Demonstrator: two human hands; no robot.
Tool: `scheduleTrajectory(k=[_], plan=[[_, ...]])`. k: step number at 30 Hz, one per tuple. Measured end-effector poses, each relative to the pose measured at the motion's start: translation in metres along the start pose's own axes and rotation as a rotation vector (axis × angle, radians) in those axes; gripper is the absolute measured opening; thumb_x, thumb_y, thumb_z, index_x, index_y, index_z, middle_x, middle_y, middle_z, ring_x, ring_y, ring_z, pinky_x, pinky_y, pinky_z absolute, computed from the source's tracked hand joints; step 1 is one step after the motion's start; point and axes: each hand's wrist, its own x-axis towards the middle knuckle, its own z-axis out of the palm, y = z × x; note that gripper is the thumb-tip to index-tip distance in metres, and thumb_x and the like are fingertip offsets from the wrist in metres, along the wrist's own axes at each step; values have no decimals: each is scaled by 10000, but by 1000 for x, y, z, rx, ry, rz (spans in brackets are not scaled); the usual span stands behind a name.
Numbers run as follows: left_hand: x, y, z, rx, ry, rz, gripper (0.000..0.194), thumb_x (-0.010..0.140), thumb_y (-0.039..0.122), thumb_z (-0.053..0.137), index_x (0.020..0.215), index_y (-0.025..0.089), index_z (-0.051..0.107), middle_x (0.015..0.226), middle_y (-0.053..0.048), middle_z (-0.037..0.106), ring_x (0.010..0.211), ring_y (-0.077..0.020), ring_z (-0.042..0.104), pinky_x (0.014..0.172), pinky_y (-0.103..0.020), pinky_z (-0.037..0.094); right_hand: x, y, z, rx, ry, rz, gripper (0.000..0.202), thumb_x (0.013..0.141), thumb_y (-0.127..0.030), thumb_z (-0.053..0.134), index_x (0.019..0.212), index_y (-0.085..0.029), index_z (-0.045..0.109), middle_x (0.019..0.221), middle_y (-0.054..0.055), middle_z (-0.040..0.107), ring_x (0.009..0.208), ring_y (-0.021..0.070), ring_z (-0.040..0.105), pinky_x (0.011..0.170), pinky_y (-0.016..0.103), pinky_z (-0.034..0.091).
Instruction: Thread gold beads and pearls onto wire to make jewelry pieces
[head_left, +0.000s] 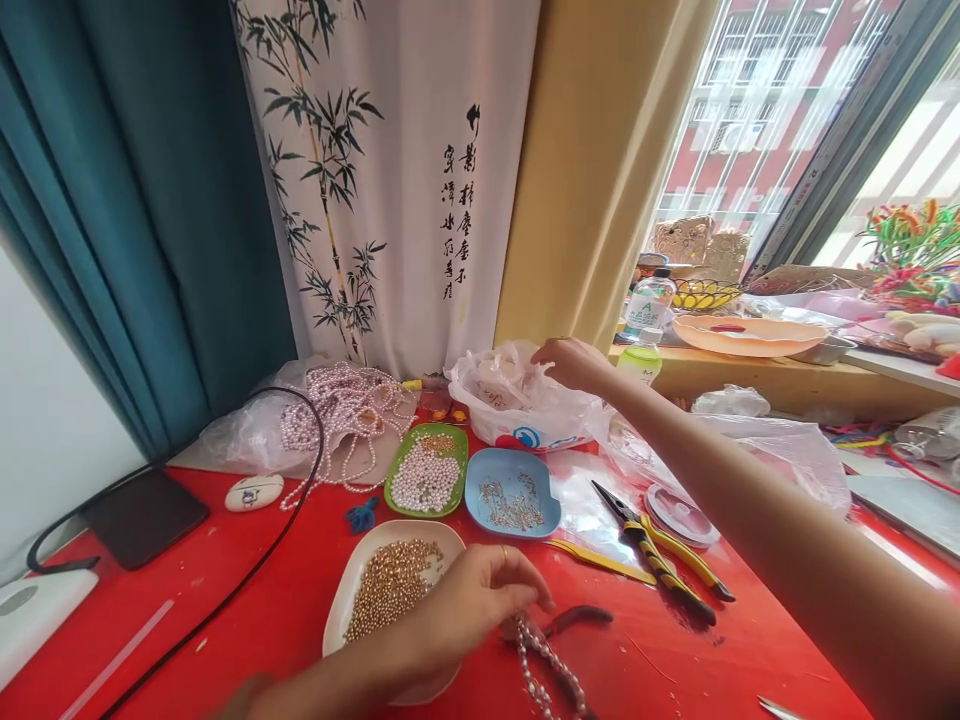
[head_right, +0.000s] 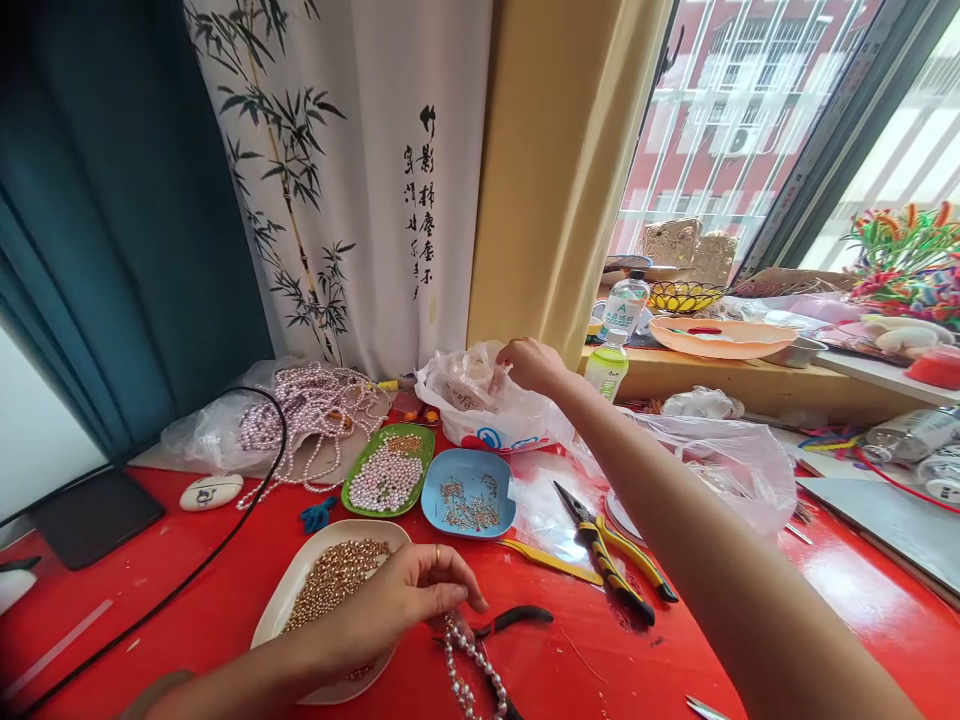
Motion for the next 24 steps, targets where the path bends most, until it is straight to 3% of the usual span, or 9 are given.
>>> scheduleTrajectory(k=[6, 10, 15, 20, 24], plan=[[-1, -1, 0, -10, -15, -21, 118, 675, 170, 563, 762, 114, 617, 762, -53, 673, 641, -123, 558, 625, -251, 370, -4, 3, -3, -15, -38, 34, 250, 867, -276, 484, 1094, -178, 521, 1118, 67, 541, 913, 184, 565, 764, 380, 477], [-1, -2, 0, 4, -34, -20, 120, 682, 162, 544, 765, 114, 617, 737, -55, 674, 636, -126, 556, 613, -249, 367, -10, 7, -11, -8, 6, 34, 233, 870, -284, 476, 1067, -180, 541, 1091, 64, 561, 897, 177, 570, 754, 367, 477], [-2, 0, 2, -6, -44, -38, 132, 670, 151, 541, 759, 108, 629, 739, -64, 674, 633, -126, 562, 623, -258, 383, -14, 12, -18, 12, 85, 122, 318, 879, -379, 384, 959, -216, 646, 929, 66, 657, 848, 220, 598, 629, 299, 447], [-3, 0, 2, 9, -64, -36, 159, 668, 149, 540, 761, 104, 661, 756, -71, 675, 651, -132, 572, 646, -266, 392, -21, 11, -15, 22, 18, 127, 268, 684, -357, 673, 936, -268, 650, 921, 9, 664, 865, 209, 594, 659, 276, 447], [-4, -2, 1, 4, -63, -27, 158, 682, 159, 535, 772, 108, 654, 750, -63, 672, 665, -139, 578, 658, -270, 393, -27, 18, -7, 3, 30, 316, 226, 830, -297, 540, 1019, -178, 571, 1033, 53, 589, 873, 182, 578, 740, 364, 475]])
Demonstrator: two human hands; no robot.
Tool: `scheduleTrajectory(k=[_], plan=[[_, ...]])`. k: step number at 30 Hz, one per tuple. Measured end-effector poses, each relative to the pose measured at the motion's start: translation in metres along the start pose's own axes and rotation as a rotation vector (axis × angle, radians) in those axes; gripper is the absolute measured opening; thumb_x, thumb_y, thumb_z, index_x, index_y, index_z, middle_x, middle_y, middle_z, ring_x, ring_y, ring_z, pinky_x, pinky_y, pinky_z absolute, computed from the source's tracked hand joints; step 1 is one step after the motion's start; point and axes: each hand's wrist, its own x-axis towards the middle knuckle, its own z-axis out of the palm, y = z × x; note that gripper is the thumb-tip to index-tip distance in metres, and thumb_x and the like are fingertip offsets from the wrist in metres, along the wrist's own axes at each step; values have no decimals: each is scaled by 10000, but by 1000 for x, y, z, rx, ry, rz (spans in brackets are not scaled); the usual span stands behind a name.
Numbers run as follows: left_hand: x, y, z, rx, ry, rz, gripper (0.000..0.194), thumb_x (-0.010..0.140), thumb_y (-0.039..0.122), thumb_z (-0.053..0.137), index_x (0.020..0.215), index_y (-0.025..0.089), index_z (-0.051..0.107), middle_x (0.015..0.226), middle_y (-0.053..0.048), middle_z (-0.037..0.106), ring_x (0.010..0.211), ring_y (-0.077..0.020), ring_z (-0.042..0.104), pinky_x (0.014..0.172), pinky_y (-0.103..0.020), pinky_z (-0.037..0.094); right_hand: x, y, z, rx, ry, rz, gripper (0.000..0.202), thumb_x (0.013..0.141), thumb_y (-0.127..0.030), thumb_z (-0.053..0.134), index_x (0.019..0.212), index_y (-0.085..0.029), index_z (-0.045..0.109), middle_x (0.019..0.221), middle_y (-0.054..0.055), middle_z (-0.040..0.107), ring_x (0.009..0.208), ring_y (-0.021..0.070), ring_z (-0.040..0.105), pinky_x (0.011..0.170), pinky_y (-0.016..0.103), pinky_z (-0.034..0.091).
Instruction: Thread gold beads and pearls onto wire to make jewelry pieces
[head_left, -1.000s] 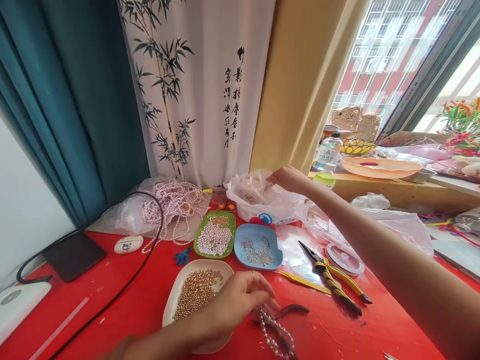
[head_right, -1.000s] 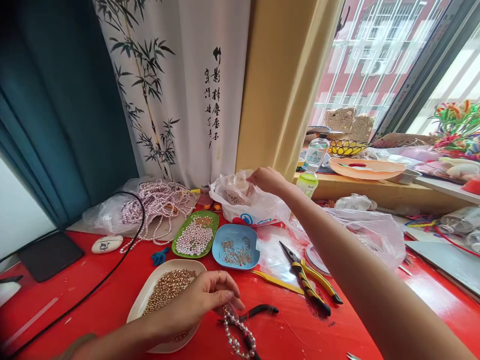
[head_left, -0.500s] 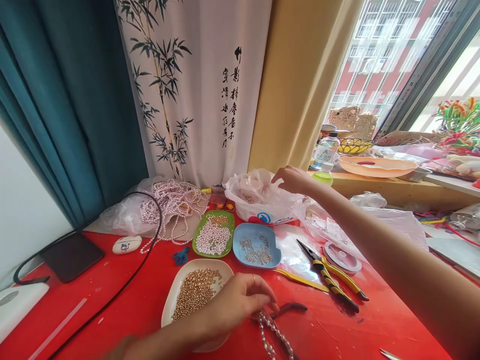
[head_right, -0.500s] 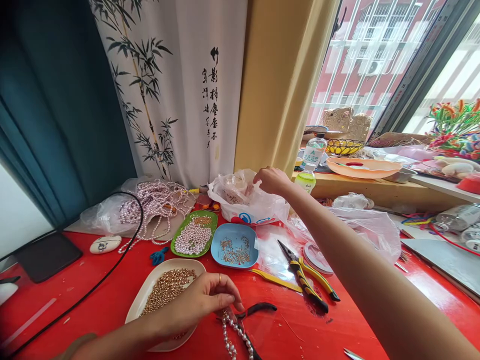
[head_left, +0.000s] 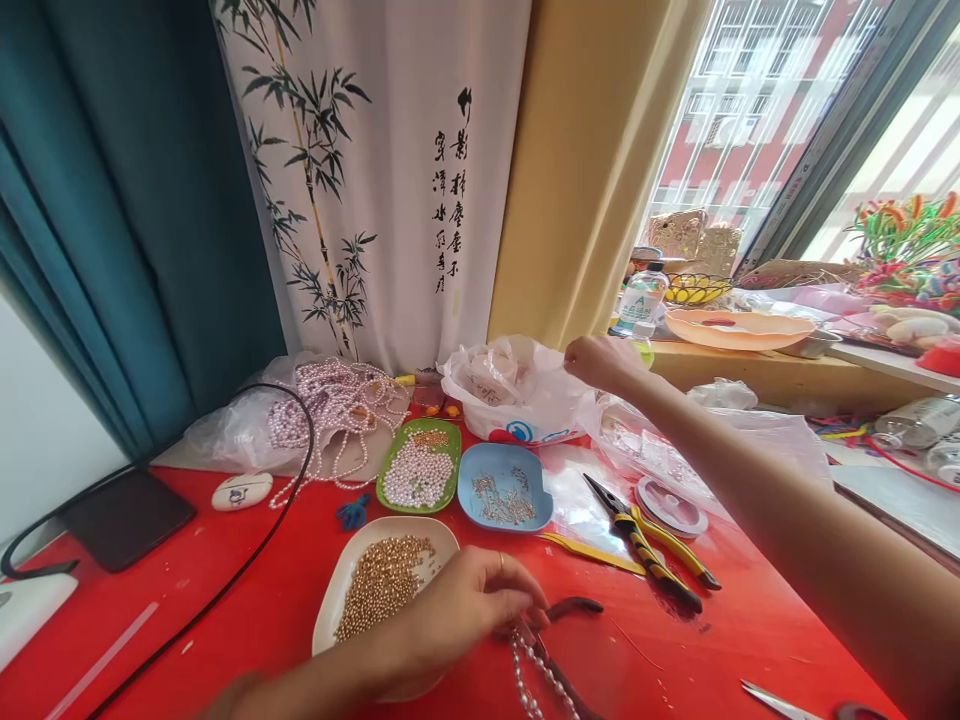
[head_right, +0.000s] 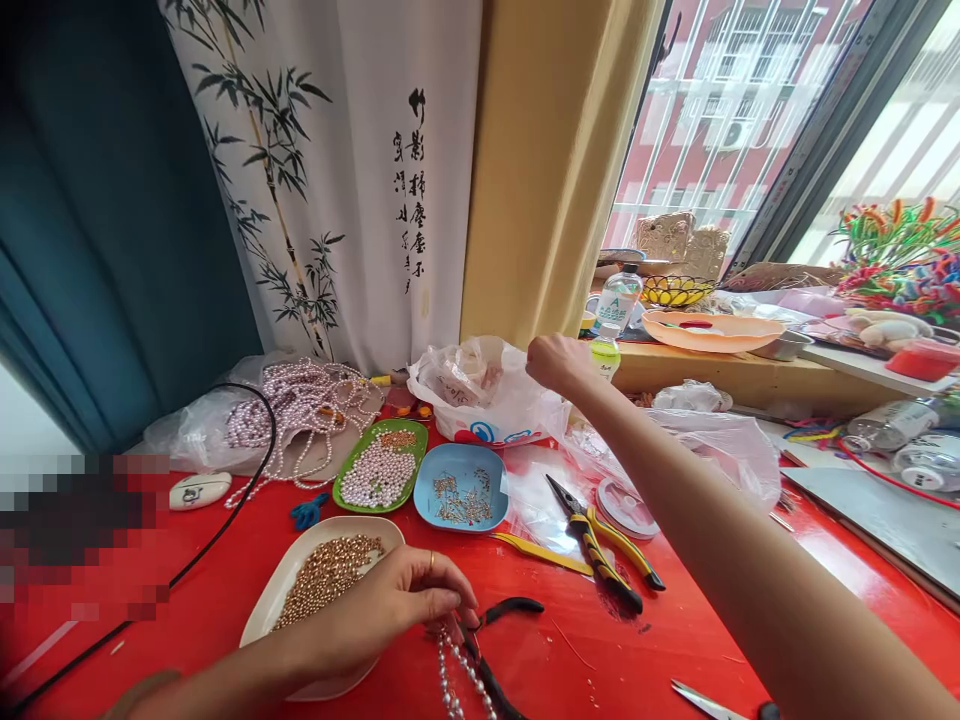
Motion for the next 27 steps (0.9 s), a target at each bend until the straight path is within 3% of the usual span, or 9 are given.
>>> scheduleTrajectory(k=[6, 9, 11, 13, 14, 19, 24, 26, 27], plan=[[2, 0, -1, 14, 27, 3, 147, 718, 211, 511, 784, 111, 597, 646, -42, 635, 636, -152, 565, 661, -294, 379, -18, 29, -10, 110, 167, 81, 219, 823, -250, 481, 964, -145, 612, 878, 90, 658, 791, 226, 618, 630, 320, 472], [1, 4, -3, 65, -20, 23, 200, 740, 209, 502, 904, 111, 562, 622, -17, 606, 635, -147, 550, 674, -295, 371, -63, 26, -10, 152, 330, -15, 345, 827, -189, 395, 1156, -155, 493, 1086, 111, 588, 899, 236, 583, 717, 364, 459], [0, 7, -4, 80, -80, 24, 263, 755, 197, 491, 1002, 110, 512, 613, 0, 590, 629, -139, 534, 669, -288, 370, -108, 14, -5, 194, 338, -214, 348, 770, -151, 466, 1103, -231, 528, 1116, 50, 570, 933, 191, 563, 765, 321, 458], [0, 9, -2, 95, -135, 21, 305, 766, 189, 484, 1060, 108, 479, 627, 7, 579, 642, -134, 528, 687, -288, 374, -155, -5, 3, 304, 303, -689, 370, 757, -101, 469, 1092, -237, 546, 1088, 71, 567, 973, 194, 535, 782, 337, 458], [0, 10, 0, 107, -159, 19, 313, 769, 194, 489, 1070, 111, 480, 638, 9, 574, 659, -135, 532, 705, -291, 378, -176, -14, 7, 331, 264, -803, 368, 760, -92, 478, 1089, -242, 550, 1086, 76, 563, 973, 195, 529, 779, 343, 460], [-1, 13, 13, 224, -260, 81, 308, 807, 282, 493, 1088, 158, 517, 931, -55, 608, 938, -191, 536, 829, -319, 396, -230, -43, 31, 493, 162, -964, 222, 820, -69, 433, 868, -193, 612, 896, 66, 625, 868, 155, 551, 729, 295, 466], [-31, -1, 11, 723, 163, 368, 257, 867, 248, 379, 1087, 199, 504, 1092, -79, 571, 1025, -191, 511, 894, -335, 382, -246, -39, 61, 579, 254, -779, 131, 783, -94, 486, 728, -175, 572, 851, 54, 640, 770, 157, 559, 641, 278, 453], [-47, -16, 10, 932, 209, 573, 282, 837, 346, 447, 1070, 194, 495, 1011, -79, 602, 950, -203, 550, 845, -338, 421, -256, -39, 70, 560, 312, -750, 130, 769, -82, 484, 726, -174, 565, 832, 49, 649, 703, 150, 557, 577, 263, 435], [-53, -24, 11, 1030, 197, 716, 442, 761, 462, 529, 1092, 173, 480, 1000, -100, 607, 937, -233, 557, 818, -352, 441, -260, -41, 74, 542, 344, -749, 129, 766, -81, 482, 725, -173, 563, 817, 49, 654, 675, 148, 554, 558, 261, 426]])
